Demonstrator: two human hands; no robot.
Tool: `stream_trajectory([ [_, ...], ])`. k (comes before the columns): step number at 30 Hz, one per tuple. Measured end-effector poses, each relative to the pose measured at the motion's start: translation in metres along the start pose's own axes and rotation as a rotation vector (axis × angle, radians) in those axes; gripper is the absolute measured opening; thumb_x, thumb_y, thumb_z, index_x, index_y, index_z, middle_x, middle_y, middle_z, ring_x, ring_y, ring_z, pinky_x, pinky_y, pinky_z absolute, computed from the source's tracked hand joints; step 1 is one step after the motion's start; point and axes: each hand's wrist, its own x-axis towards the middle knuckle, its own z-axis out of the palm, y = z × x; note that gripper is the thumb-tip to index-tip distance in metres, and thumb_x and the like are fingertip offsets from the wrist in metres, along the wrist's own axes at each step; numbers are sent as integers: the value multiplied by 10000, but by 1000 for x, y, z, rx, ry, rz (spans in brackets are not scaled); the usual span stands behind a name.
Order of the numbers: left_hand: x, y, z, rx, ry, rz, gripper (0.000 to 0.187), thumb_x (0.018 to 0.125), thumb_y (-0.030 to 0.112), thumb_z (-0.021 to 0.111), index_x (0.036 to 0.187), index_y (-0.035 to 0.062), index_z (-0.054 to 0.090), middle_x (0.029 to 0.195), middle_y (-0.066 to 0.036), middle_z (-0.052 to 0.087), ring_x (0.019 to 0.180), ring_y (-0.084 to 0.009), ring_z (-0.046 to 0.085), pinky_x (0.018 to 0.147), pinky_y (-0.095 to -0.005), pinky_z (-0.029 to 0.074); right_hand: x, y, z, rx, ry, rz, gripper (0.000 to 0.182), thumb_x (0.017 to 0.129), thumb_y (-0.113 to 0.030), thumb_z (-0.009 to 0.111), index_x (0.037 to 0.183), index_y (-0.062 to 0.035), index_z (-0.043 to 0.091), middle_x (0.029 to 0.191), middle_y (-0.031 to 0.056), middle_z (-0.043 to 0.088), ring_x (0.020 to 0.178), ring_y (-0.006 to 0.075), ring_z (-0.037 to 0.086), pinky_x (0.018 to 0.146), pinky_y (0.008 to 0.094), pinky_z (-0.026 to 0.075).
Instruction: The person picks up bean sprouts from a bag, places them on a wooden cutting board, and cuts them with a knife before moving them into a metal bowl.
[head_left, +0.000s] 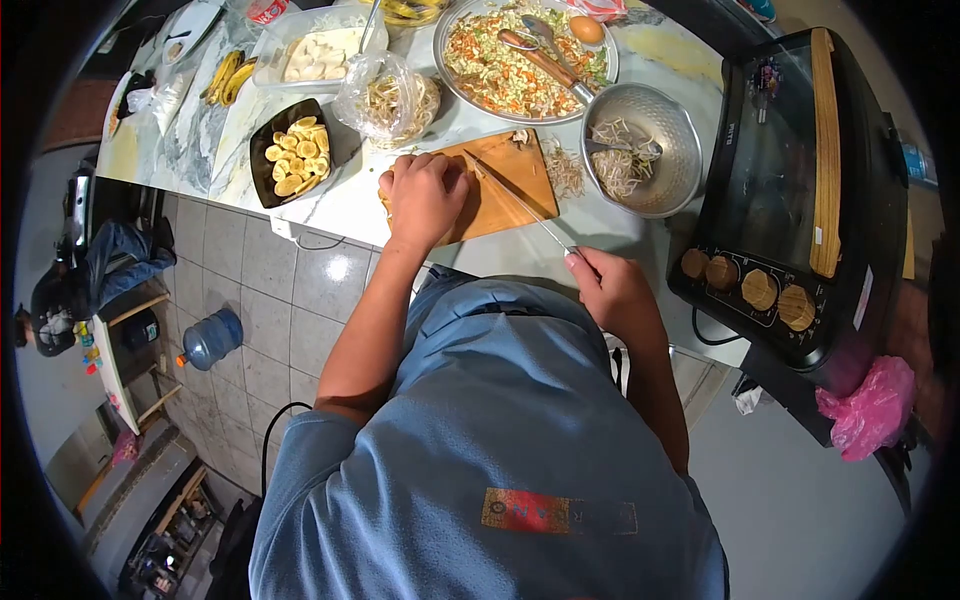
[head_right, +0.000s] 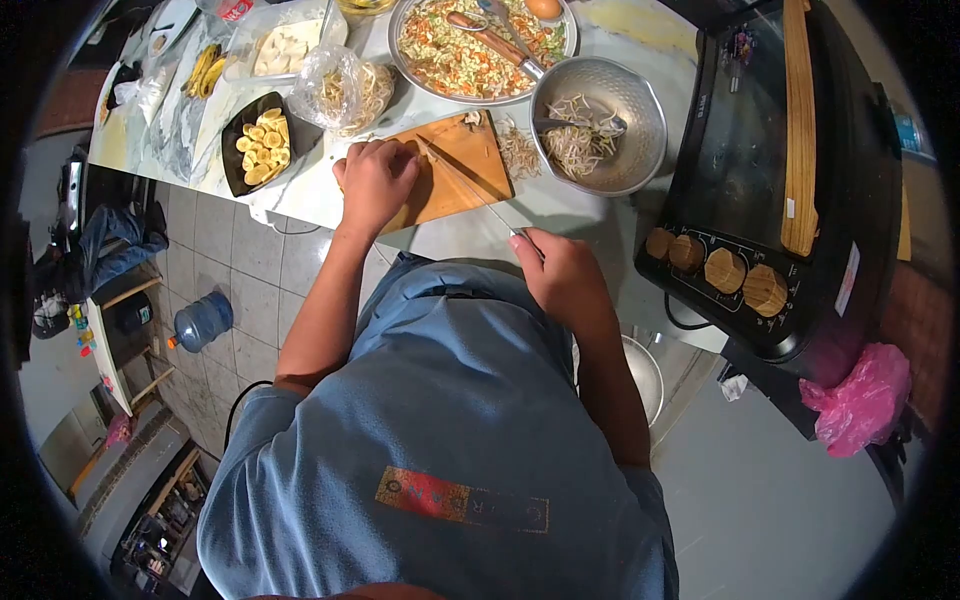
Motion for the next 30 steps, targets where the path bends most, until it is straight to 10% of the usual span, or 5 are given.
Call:
stream_trajectory([
  [5,-1,0,-3,-42,22,2,207,839,292,731,947,116,755,1019,-69,716,1051,-297,573,900,-467,353,2,-6,-3,-20,-1,42,294,988,-270,598,875,-1,639,778,264,602,775,496,573,640,485,466],
  [7,-1,0,-3,-57,7,33,220,831,303,740,938,111,754,1012,-70,715,1051,-297,572,902,-466,352,5,-5,-4,-101,-1,-2,343,1008,-302,582,888,13,648,588,136,579,540,202,597,573,367,463],
  [30,3,1,12,-23,82,118,156,818,223,736,917,109,775,947,-42,723,1020,-267,577,908,-451,337,-15,7,-18,-125,32,126,340,1010,-317,585,955,4,680,617,122,605,578,182,620,599,345,475],
])
